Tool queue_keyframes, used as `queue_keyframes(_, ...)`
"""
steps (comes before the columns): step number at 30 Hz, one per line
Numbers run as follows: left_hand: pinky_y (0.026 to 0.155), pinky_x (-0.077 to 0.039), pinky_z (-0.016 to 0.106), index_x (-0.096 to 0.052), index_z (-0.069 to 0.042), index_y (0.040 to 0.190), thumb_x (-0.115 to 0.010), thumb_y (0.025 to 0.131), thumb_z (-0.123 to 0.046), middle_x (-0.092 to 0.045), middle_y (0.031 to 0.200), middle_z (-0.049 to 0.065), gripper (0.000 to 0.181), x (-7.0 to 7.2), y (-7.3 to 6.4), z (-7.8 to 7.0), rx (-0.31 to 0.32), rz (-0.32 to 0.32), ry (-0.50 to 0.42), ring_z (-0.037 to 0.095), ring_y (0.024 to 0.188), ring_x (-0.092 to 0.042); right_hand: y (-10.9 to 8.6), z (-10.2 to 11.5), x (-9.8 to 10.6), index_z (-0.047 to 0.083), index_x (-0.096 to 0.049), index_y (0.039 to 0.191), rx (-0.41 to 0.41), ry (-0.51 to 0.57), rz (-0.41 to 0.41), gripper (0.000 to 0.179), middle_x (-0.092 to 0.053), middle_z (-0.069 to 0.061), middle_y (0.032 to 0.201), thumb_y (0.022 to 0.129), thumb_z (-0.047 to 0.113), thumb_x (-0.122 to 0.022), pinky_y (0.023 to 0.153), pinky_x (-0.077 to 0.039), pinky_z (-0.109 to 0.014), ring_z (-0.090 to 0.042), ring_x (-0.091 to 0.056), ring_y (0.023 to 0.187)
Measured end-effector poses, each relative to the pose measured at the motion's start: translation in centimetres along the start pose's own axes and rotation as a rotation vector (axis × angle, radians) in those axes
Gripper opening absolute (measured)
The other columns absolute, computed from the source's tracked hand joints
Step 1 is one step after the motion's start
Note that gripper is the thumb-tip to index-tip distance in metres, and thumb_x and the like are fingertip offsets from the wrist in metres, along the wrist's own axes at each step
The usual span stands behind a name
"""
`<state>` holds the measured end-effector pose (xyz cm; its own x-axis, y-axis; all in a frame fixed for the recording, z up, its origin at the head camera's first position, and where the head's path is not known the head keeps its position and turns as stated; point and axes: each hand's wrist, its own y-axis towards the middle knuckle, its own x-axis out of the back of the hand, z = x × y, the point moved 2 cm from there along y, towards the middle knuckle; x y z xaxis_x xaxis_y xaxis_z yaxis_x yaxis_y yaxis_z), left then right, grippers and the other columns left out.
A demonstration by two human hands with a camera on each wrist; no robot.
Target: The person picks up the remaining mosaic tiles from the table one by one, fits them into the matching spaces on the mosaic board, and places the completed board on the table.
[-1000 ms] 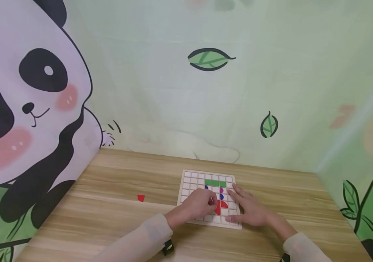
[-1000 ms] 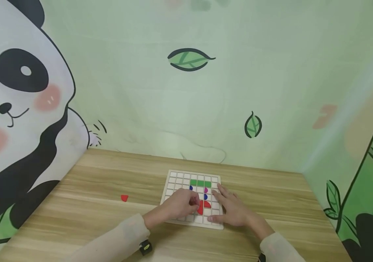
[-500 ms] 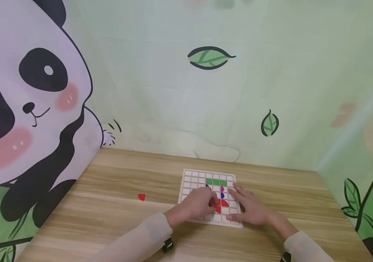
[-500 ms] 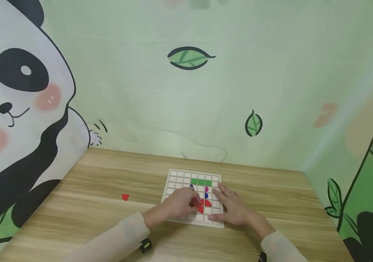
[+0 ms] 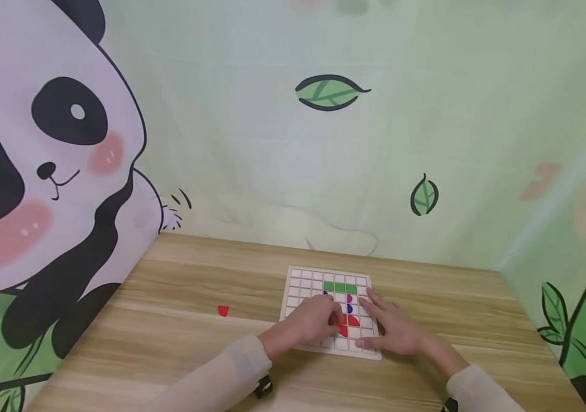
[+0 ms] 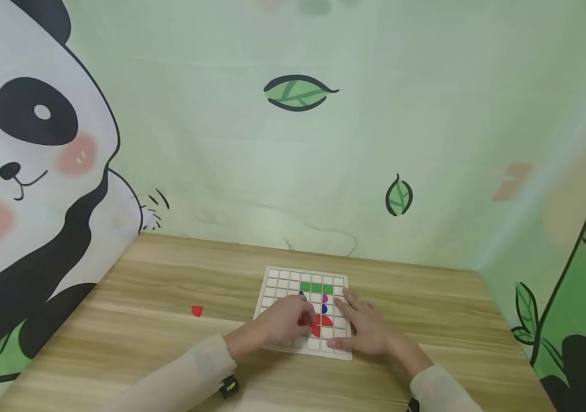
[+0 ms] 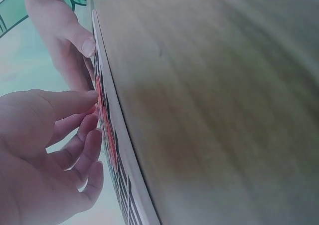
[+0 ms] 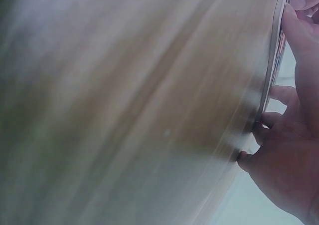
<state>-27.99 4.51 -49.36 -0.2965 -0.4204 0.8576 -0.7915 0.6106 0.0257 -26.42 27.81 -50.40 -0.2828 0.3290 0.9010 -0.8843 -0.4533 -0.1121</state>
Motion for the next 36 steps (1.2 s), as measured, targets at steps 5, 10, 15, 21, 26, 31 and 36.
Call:
queue_keyframes(5,0.071,-0.05,0.019,-0.078,-0.016,0.097,-0.081,0.094,-0.013,-0.061,0.088,-0.009,0.005,-0.3,0.1,-0.1,-0.005,0.003,0.007,0.007,0.078,-0.055,0.0,-0.2,0.0,0.013,-0.033,0.167,-0.003,-0.001,0.0,0.102,-0.012,-0.017,0.176,0.091,0.067,-0.072,0.122,-0.016,-0.071,-0.043,-0.013,0.16)
queue_keyframes(10,0.071,-0.05,0.02,-0.078,-0.016,0.096,-0.08,0.095,-0.012,-0.061,0.088,-0.01,0.005,0.0,-0.3,0.0,0.001,0.0,-0.017,0.007,0.078,-0.055,-0.1,-0.1,-0.1,0.013,-0.033,0.167,0.0,0.002,-0.001,0.102,-0.012,-0.017,0.176,0.09,0.068,-0.072,0.122,-0.015,-0.071,-0.043,-0.012,0.161)
queue_keyframes(15,0.071,-0.051,0.021,-0.077,-0.014,0.098,-0.081,0.095,-0.013,-0.062,0.088,-0.009,0.005,1.4,-0.7,1.0,0.006,-0.032,-0.038,0.007,0.079,-0.056,-0.2,0.0,-0.1,0.012,-0.032,0.167,0.0,0.003,-0.004,0.102,-0.012,-0.017,0.176,0.091,0.068,-0.072,0.123,-0.015,-0.071,-0.044,-0.012,0.16)
queue_keyframes(21,0.078,-0.054,0.025,-0.077,-0.01,0.105,-0.08,0.096,-0.014,-0.063,0.094,-0.005,0.01,3.5,-1.5,3.8,0.055,-0.078,-0.131,0.011,0.088,-0.059,-0.2,-0.2,0.1,0.014,-0.031,0.167,-0.024,0.006,-0.003,0.103,-0.011,-0.016,0.177,0.09,0.068,-0.073,0.122,-0.016,-0.071,-0.044,-0.012,0.16)
queue_keyframes(26,0.08,-0.055,0.032,-0.074,-0.007,0.109,-0.077,0.098,-0.013,-0.061,0.098,-0.001,0.013,5.0,-3.1,6.2,0.088,-0.111,-0.193,0.017,0.091,-0.058,-0.1,-0.3,0.2,0.014,-0.032,0.167,-0.026,0.004,-0.003,0.103,-0.011,-0.015,0.177,0.089,0.067,-0.073,0.122,-0.017,-0.071,-0.044,-0.013,0.16)
queue_keyframes(31,0.081,-0.055,0.037,-0.075,-0.004,0.108,-0.078,0.097,-0.01,-0.062,0.098,0.001,0.013,6.1,-4.5,9.1,0.079,-0.154,-0.143,0.018,0.089,-0.058,0.0,-0.3,0.1,0.014,-0.032,0.167,-0.018,-0.001,0.0,0.103,-0.012,-0.015,0.177,0.089,0.068,-0.073,0.123,-0.017,-0.07,-0.042,-0.014,0.16)
queue_keyframes(36,0.085,-0.056,0.038,-0.075,-0.005,0.107,-0.081,0.094,-0.012,-0.067,0.1,0.001,0.016,6.8,-5.9,11.9,0.1,-0.182,-0.09,0.016,0.092,-0.062,0.0,-0.2,0.0,0.016,-0.031,0.168,-0.033,-0.002,0.003,0.105,-0.011,-0.014,0.177,0.088,0.07,-0.073,0.123,-0.017,-0.07,-0.042,-0.014,0.161)
